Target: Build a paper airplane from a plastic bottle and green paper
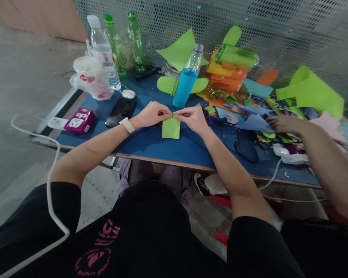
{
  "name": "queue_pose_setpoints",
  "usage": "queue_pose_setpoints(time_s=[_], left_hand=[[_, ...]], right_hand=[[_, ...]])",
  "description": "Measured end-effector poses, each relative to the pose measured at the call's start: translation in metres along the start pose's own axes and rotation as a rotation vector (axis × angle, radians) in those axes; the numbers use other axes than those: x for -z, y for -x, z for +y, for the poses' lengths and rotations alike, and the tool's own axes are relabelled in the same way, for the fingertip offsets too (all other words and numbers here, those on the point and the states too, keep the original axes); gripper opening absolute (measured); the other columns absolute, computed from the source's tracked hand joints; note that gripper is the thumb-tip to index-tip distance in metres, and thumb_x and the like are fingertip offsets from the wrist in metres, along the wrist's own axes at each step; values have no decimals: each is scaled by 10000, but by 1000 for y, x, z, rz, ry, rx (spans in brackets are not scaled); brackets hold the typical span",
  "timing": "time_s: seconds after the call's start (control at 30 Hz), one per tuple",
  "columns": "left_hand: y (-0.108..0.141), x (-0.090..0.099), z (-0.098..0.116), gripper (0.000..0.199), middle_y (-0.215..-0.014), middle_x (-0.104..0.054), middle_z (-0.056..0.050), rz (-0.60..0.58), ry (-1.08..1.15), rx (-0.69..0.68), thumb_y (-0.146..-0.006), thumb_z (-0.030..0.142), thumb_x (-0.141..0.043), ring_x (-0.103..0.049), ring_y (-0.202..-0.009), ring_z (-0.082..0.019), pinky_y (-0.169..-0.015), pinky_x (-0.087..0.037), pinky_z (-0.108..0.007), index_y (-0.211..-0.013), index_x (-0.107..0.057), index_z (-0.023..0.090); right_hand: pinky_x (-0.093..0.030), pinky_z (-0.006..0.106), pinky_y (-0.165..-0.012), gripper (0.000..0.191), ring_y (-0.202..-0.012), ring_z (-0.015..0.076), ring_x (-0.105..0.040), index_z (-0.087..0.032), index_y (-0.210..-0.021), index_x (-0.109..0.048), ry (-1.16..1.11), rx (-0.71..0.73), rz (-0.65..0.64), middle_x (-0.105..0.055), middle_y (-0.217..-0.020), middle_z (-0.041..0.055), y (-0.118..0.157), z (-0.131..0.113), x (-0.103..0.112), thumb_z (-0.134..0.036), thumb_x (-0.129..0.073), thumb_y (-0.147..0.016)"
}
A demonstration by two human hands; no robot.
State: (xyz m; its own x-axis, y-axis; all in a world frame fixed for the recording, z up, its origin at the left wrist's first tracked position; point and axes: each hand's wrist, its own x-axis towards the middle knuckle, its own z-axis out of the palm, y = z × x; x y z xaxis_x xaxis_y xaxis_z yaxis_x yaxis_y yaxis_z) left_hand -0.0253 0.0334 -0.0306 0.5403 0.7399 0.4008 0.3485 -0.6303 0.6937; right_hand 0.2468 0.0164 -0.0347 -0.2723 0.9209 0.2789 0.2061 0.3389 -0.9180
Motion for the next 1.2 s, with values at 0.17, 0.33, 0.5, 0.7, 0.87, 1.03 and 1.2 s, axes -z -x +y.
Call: queue_pose_setpoints(time_s=[0.17, 0.33, 0.5, 0.7, 0.87, 1.03, 1.2], left_hand=[[-1, 0, -3, 261, -892, -929, -96, -7, -4, -8, -1099, 420, -870, -720, -709, -193, -698, -549, -339, -1053, -1003, 200], [-1, 1, -1, 244, -862, -918, -93, -14, -10, 1, -1076, 389, -871, -701, -687, -181, -658, -509, -321, -1046, -1012, 193], [-1, 2, 3, 223, -818, -897, -91, -14, 3, 22, -1059, 387, -904, -693, -673, -177, -646, -502, -313, -1031, -1010, 193], [-1, 2, 7, 231, -825, -900, -94, -13, 64, 35, -1044, 407, -939, -726, -679, -175, -653, -540, -304, -1005, -992, 186], [-1, 4, 7, 288, -802, -888, -88, -23, 91, 62, -1007, 459, -994, -732, -680, -171, -651, -550, -290, -968, -972, 174], [-1, 6, 5, 332, -790, -879, -90, -55, 96, 71, -1031, 495, -966, -730, -662, -170, -629, -505, -299, -926, -957, 180], [-1, 5, 3, 367, -818, -889, -103, -61, 132, 93, -1029, 535, -957, -740, -670, -182, -642, -527, -315, -945, -953, 178]], right_hand=[[-809, 542, -901, 467, -945, 369, -941, -308, -972, -1049, 12, 27, -18, -976, -1002, 92, 1, 0, 2, -728, -1155, -797], [-810, 530, -893, 501, -953, 371, -943, -301, -962, -1049, 4, 31, -12, -973, -982, 89, 0, 4, 1, -749, -1165, -771], [-810, 549, -899, 544, -952, 373, -942, -322, -962, -1051, -14, 37, -18, -975, -993, 89, -1, 7, 1, -803, -1174, -739], [-787, 529, -831, 550, -897, 358, -916, -312, -945, -1048, 4, 43, -22, -965, -958, 90, -2, 5, 2, -804, -1172, -734], [-779, 512, -829, 522, -900, 347, -910, -305, -929, -1042, -5, 41, -44, -965, -962, 93, -2, 4, 2, -762, -1195, -731], [-783, 529, -843, 502, -893, 348, -911, -302, -967, -1049, -11, 52, -50, -968, -985, 103, -2, 8, 4, -741, -1189, -767], [-806, 546, -911, 511, -961, 363, -931, -294, -992, -1044, -15, 19, -41, -974, -1016, 101, -2, 9, 3, -726, -1190, -761]])
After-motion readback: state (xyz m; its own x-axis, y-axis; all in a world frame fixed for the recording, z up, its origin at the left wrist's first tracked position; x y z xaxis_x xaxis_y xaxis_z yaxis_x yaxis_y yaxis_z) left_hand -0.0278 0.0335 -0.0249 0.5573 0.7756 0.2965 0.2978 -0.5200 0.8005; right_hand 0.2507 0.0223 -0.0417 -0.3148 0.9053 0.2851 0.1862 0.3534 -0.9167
